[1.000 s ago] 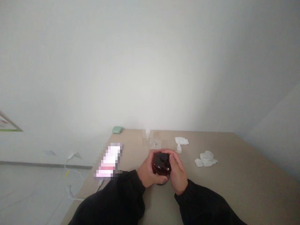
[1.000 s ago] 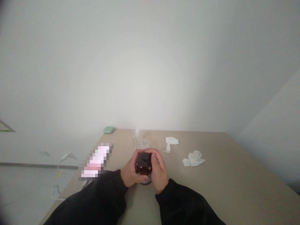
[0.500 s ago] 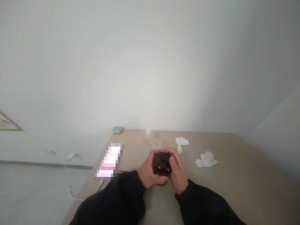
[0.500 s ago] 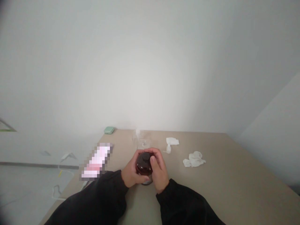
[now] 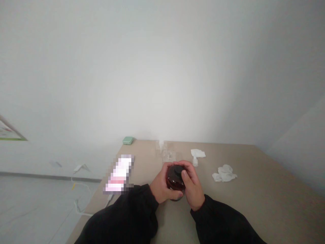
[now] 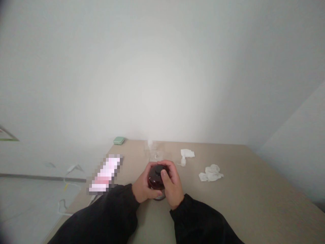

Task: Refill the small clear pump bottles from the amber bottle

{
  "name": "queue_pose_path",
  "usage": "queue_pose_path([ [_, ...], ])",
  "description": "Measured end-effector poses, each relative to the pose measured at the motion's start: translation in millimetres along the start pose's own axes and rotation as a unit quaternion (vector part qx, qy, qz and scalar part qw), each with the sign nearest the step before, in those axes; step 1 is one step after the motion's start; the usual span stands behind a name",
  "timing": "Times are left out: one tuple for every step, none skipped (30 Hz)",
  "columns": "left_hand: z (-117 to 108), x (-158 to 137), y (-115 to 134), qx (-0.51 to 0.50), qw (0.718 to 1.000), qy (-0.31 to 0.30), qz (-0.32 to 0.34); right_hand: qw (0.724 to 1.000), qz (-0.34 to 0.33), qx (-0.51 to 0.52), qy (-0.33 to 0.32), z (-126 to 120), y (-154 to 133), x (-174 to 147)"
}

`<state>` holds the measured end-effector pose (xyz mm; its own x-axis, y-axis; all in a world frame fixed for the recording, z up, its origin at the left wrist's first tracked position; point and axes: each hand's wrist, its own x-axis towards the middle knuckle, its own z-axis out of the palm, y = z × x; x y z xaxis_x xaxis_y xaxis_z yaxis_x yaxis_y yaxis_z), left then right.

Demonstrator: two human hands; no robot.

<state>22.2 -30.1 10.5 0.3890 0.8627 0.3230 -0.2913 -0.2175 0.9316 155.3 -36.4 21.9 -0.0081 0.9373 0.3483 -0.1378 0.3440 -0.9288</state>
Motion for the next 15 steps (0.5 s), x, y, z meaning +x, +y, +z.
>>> queue_pose_path([
  [-0.2, -0.1, -0.4, -0.003, 1.0, -0.001, -0.002, 1.0, 0.012, 0.0, 0.009, 0.2, -0.3, -0.2],
  [-0.3, -0.2, -0.8, -0.005, 1.0, -0.003, -0.004, 1.0, 0.021, 0.003, 0.017, 0.4, -0.6, -0.4],
  [-0.5, -0.3, -1.1, -0.006, 1.0, -0.003, -0.004, 1.0, 0.023, 0.008, 0.019, 0.6, -1.0, -0.5],
  [-0.6, -0.5, -1.3, -0.005, 1.0, -0.003, -0.003, 1.0, 0.017, 0.015, 0.015, 0.7, -1.4, -0.6],
  [-0.7, -0.7, -1.3, -0.001, 1.0, -0.002, -0.001, 1.0, 0.006, 0.021, 0.007, 0.8, -1.7, -0.6],
  [-0.7, -0.9, -1.1, 0.004, 1.0, 0.0, 0.001, 1.0, -0.005, 0.022, -0.003, 0.9, -2.0, -0.6],
  [-0.7, -1.1, -0.6, 0.009, 1.0, 0.001, 0.002, 1.0, -0.011, 0.021, -0.01, 0.9, -2.2, -0.7],
  [-0.6, -1.2, -0.1, 0.012, 1.0, 0.001, 0.001, 1.0, -0.011, 0.017, -0.01, 1.0, -2.3, -0.7],
  [-0.5, -1.2, 0.5, 0.011, 1.0, 0.001, 0.0, 1.0, -0.004, 0.013, -0.005, 1.1, -2.2, -0.9],
  [-0.3, -1.2, 1.1, 0.007, 1.0, -0.001, 0.001, 1.0, 0.004, 0.01, 0.005, 1.2, -2.0, -1.1],
  [-0.2, -1.1, 1.5, 0.001, 1.0, -0.002, 0.001, 1.0, 0.01, 0.008, 0.012, 1.2, -1.7, -1.3],
  [-0.1, -1.0, 1.7, -0.005, 1.0, -0.003, 0.001, 1.0, 0.011, 0.01, 0.016, 1.2, -1.4, -1.5],
  [-0.1, -0.9, 1.8, -0.008, 1.0, -0.004, 0.0, 1.0, 0.007, 0.014, 0.013, 1.1, -1.2, -1.6],
  [-0.1, -0.8, 1.6, -0.008, 1.0, -0.003, -0.002, 1.0, -0.002, 0.017, 0.004, 0.9, -1.2, -1.7],
  [-0.2, -0.8, 1.3, -0.006, 1.0, -0.001, -0.003, 1.0, -0.011, 0.018, -0.006, 0.8, -1.5, -1.8],
])
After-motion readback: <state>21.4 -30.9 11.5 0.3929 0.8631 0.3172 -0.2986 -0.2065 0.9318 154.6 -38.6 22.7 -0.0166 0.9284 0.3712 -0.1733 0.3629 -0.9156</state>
